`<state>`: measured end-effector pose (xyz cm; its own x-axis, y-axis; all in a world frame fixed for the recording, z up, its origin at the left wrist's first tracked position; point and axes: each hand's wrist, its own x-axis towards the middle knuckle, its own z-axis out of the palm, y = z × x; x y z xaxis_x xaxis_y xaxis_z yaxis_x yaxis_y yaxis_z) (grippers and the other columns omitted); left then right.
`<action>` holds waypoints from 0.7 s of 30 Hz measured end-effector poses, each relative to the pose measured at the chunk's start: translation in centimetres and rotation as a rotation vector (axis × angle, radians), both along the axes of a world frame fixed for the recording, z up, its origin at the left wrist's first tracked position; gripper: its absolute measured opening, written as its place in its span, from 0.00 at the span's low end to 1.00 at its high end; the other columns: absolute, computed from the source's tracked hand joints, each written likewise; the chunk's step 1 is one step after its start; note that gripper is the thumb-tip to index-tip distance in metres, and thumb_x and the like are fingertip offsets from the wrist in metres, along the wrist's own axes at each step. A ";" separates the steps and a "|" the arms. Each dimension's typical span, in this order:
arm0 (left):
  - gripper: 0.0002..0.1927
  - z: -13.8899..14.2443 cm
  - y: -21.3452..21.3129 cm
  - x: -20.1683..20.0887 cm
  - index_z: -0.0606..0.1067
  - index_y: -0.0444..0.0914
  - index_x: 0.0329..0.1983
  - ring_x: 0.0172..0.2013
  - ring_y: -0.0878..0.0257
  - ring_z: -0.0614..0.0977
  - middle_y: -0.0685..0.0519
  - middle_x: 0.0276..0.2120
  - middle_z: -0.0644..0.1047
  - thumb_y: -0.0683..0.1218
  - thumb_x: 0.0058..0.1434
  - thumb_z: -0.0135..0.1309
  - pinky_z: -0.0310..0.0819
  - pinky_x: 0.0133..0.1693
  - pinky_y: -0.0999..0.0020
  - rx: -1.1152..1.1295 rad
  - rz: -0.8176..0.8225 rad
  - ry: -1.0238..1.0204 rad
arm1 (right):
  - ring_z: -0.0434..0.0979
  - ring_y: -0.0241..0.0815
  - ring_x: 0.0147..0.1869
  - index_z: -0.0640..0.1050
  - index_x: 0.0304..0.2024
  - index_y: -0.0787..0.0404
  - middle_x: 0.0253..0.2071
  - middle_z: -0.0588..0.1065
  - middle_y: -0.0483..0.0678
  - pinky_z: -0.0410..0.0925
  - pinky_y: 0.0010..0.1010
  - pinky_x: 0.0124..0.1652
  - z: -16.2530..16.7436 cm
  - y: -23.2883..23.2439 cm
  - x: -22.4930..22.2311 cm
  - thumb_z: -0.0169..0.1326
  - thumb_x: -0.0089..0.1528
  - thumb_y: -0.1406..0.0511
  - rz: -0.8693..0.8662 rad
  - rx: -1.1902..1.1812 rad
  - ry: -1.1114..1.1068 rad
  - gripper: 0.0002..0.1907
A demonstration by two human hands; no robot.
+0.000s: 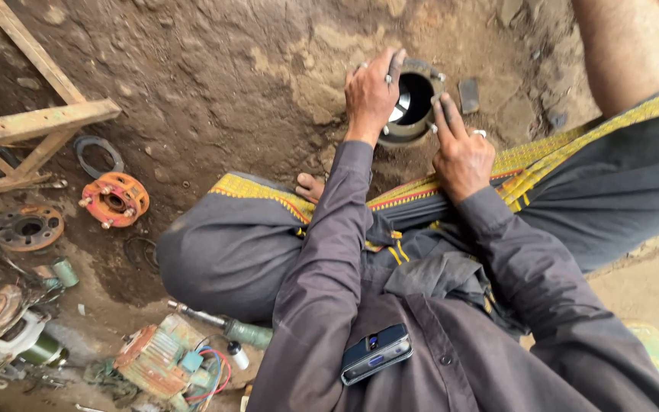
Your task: The person sits on the ground holding a pump housing with an impeller inside, and repeatedly scrapes the flat rim of the housing with a small flat metal tool, working around the edge. At the end the person turns toward a water channel beside the work area.
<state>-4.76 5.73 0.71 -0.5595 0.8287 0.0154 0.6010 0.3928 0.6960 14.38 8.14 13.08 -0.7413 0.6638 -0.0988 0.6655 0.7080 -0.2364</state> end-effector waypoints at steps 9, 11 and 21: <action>0.19 -1.5 0.2 -0.2 0.74 0.51 0.47 0.31 0.62 0.84 0.60 0.31 0.84 0.62 0.74 0.34 0.67 0.55 0.45 -0.093 -0.033 -0.063 | 0.77 0.50 0.36 0.78 0.63 0.57 0.67 0.74 0.46 0.72 0.38 0.39 1.9 0.4 2.7 0.51 0.54 0.77 0.022 -0.175 0.135 0.34; 0.19 -1.8 0.2 -0.1 0.74 0.51 0.47 0.30 0.63 0.83 0.60 0.29 0.84 0.62 0.73 0.34 0.68 0.55 0.46 -0.113 -0.036 -0.080 | 0.76 0.51 0.36 0.78 0.63 0.59 0.67 0.75 0.46 0.72 0.38 0.39 1.6 0.0 2.4 0.52 0.52 0.77 0.011 -0.147 0.075 0.34; 0.20 -1.7 0.1 -0.2 0.74 0.51 0.47 0.32 0.63 0.83 0.61 0.31 0.84 0.63 0.73 0.34 0.70 0.54 0.47 -0.171 -0.038 -0.127 | 0.74 0.60 0.53 0.71 0.68 0.68 0.68 0.69 0.54 0.69 0.44 0.54 1.6 0.1 1.7 0.51 0.56 0.77 0.032 -0.303 0.254 0.34</action>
<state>-4.93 5.79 -0.98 -0.5163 0.8336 -0.1963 0.5292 0.4908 0.6922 16.10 8.23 14.72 -0.7870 0.6092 -0.0974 0.5380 0.6004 -0.5917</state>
